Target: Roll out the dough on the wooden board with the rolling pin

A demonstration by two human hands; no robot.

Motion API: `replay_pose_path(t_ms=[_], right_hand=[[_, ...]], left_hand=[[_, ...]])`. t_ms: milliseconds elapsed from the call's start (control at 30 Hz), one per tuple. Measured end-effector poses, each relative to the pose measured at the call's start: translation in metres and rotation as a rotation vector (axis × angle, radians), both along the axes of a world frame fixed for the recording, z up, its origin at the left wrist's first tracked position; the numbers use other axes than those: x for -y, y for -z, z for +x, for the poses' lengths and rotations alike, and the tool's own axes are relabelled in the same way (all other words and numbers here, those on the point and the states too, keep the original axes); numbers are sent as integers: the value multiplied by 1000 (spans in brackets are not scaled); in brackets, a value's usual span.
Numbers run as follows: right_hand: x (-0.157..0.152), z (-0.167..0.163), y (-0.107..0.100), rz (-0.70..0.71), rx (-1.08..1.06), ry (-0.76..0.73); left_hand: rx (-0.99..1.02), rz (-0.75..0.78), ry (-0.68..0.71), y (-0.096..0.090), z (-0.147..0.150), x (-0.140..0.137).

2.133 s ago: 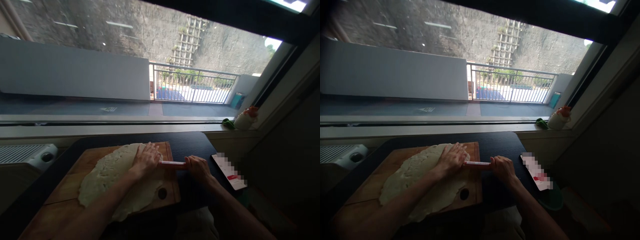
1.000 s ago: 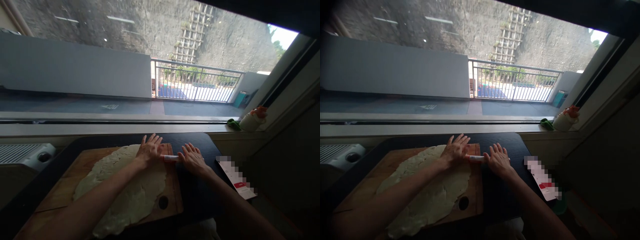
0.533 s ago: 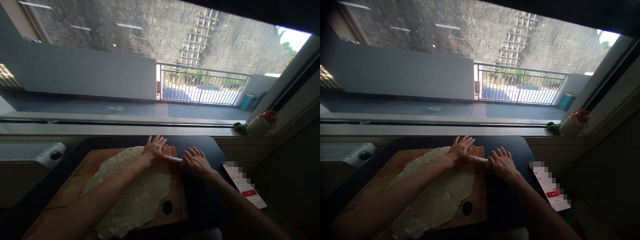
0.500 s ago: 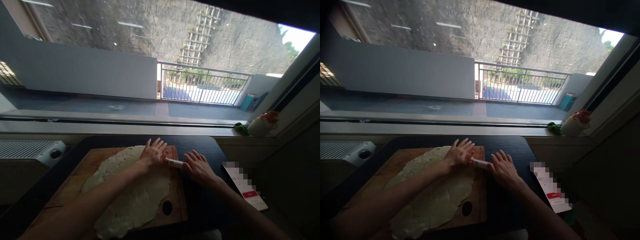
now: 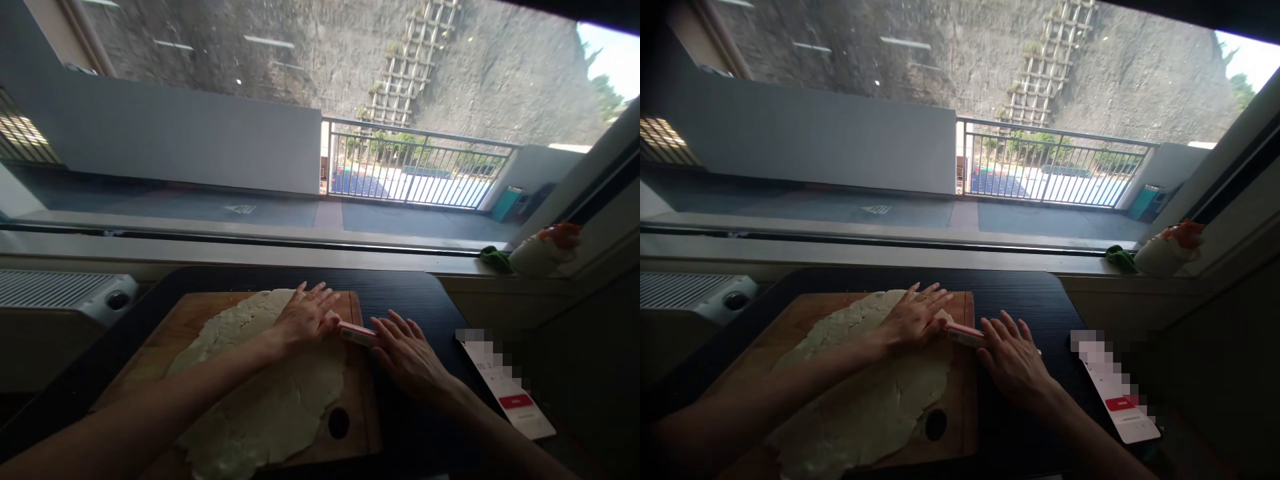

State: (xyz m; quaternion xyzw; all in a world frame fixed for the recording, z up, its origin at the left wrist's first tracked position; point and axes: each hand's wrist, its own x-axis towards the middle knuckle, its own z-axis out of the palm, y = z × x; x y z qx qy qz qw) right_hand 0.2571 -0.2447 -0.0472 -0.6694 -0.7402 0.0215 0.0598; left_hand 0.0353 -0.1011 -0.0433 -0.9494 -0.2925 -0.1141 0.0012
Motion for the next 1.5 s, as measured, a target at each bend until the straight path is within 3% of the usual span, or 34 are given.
replay_pose_path(t_ms=[67, 200, 267, 333, 433, 500, 600, 700, 800, 900, 1000, 1100, 1233, 1300, 1400, 1500], right_hand=[[-1, 0, 0, 5, 2, 5], [-47, 8, -9, -57, 14, 189], [-58, 9, -12, -45, 26, 220], [-47, 6, -10, -14, 35, 138], [-12, 4, -3, 23, 27, -27], [0, 6, -1, 43, 33, -37], [-15, 8, -5, 35, 46, 59], [-38, -2, -14, 60, 12, 141], [-39, -24, -19, 122, -33, 79], [-23, -46, -14, 161, -61, 2], [-20, -54, -8, 205, -108, 19], [-45, -46, -9, 175, -134, 101], [-71, -33, -15, 21, -143, 259], [-62, -37, -13, 16, -138, 226], [-41, -47, -8, 90, -107, 92], [-49, -45, -10, 118, -83, 119]], left_hand=[[-2, 1, -3, 2, -2, 1], [-74, -127, -252, -12, 33, -35], [-83, -160, -309, -17, 42, -43], [-62, -125, -247, -15, 32, -34], [-15, -35, -50, -3, -1, -2], [-2, 4, 27, 1, -14, 9], [-30, 5, -77, -5, -3, -8], [-33, 31, -226, -24, 18, -39], [12, 123, -199, -35, 14, -45], [-29, 99, -159, -23, -11, -24], [-31, 73, -144, -7, -25, -11], [33, 90, -197, -4, -9, -27], [3, -18, -367, -11, 20, -56], [-53, -59, -343, -9, 14, -55], [-106, -42, -201, -1, -7, -45], [-123, -38, -205, 0, -7, -51]])
